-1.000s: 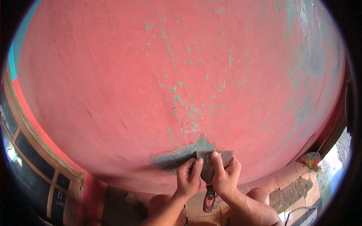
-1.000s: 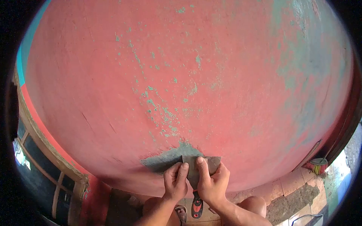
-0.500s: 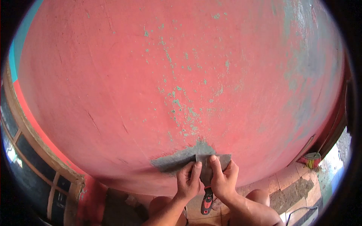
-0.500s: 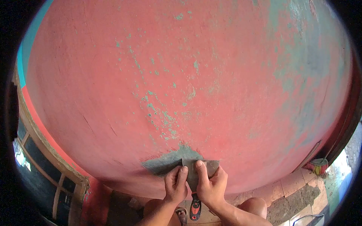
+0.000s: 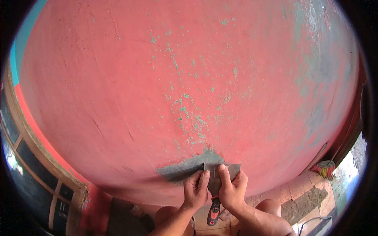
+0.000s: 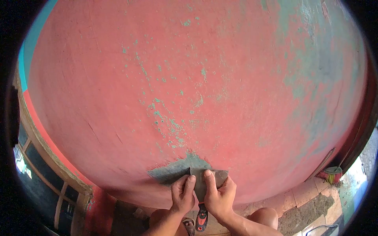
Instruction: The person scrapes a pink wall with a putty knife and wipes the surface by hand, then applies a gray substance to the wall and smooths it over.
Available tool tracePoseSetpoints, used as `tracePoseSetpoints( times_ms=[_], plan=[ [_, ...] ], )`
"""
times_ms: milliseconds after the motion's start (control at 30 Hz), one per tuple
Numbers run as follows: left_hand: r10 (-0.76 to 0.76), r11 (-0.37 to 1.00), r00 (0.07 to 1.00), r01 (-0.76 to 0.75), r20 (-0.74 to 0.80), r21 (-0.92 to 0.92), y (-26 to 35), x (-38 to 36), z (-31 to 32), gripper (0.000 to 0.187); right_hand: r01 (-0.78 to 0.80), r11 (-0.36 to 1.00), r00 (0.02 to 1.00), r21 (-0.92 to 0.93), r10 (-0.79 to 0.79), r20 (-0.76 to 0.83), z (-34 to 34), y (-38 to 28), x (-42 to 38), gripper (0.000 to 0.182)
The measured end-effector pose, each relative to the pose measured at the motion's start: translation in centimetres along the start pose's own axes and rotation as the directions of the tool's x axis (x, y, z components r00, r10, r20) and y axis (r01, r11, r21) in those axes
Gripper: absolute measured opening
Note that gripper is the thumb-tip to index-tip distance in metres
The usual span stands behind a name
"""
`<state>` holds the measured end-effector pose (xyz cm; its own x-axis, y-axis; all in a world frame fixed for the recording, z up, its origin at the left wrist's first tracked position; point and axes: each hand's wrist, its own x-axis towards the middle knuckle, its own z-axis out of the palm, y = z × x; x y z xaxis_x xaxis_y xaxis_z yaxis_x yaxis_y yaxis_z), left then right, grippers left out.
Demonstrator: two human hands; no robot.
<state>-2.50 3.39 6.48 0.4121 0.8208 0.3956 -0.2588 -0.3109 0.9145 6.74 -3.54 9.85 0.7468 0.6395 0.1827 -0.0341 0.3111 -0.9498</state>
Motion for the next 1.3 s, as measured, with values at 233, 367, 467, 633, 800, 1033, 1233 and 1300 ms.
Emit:
tracePoseSetpoints(
  times_ms=[233, 367, 467, 633, 800, 1033, 1233, 1300],
  plan=[
    [0.044, 0.999, 0.999, -0.044, -0.011, -0.019, -0.3, 0.2, 0.2, 0.034, 0.007, 1.000, 1.000, 0.004, -0.007, 0.000, 0.0, -1.0, -0.1, 0.027],
    [0.041, 0.999, 0.999, -0.039, -0.035, 0.033, -0.8, -0.1, 0.0, 0.034, 0.016, 0.999, 1.000, -0.031, -0.016, 0.002, 0.1, 0.1, 0.0, 0.027],
    [0.047, 0.998, 0.999, -0.047, -0.002, 0.039, -0.2, 0.3, -0.2, 0.034, 0.030, 0.999, 1.000, -0.013, -0.030, 0.000, 0.2, -0.3, 0.1, 0.028],
    [0.047, 0.999, 0.998, -0.048, -0.028, -0.013, -0.4, 0.0, 0.3, 0.034, 0.018, 1.000, 1.000, 0.007, -0.018, 0.007, 0.2, -0.1, -0.1, 0.028],
    [0.040, 0.999, 0.999, -0.040, -0.012, -0.014, -0.5, 0.2, -0.1, 0.034, -0.010, 1.000, 1.000, -0.009, 0.010, -0.004, 0.2, -0.4, -0.1, 0.028],
    [0.026, 1.000, 1.000, -0.026, 0.001, -0.004, 0.2, 0.3, 0.0, 0.034, 0.019, 1.000, 1.000, 0.002, -0.019, 0.007, 0.2, 0.1, -0.1, 0.027],
    [0.053, 0.998, 0.998, -0.053, -0.015, 0.018, 0.3, 0.3, 0.2, 0.034, -0.010, 1.000, 1.000, -0.010, 0.010, 0.012, 0.2, -0.6, -0.2, 0.027],
    [0.065, 0.997, 0.998, -0.065, -0.016, 0.045, 0.5, 0.5, 0.3, 0.035, -0.012, 1.000, 1.000, 0.003, 0.012, 0.010, 0.2, -0.5, -0.2, 0.027]
  ],
)
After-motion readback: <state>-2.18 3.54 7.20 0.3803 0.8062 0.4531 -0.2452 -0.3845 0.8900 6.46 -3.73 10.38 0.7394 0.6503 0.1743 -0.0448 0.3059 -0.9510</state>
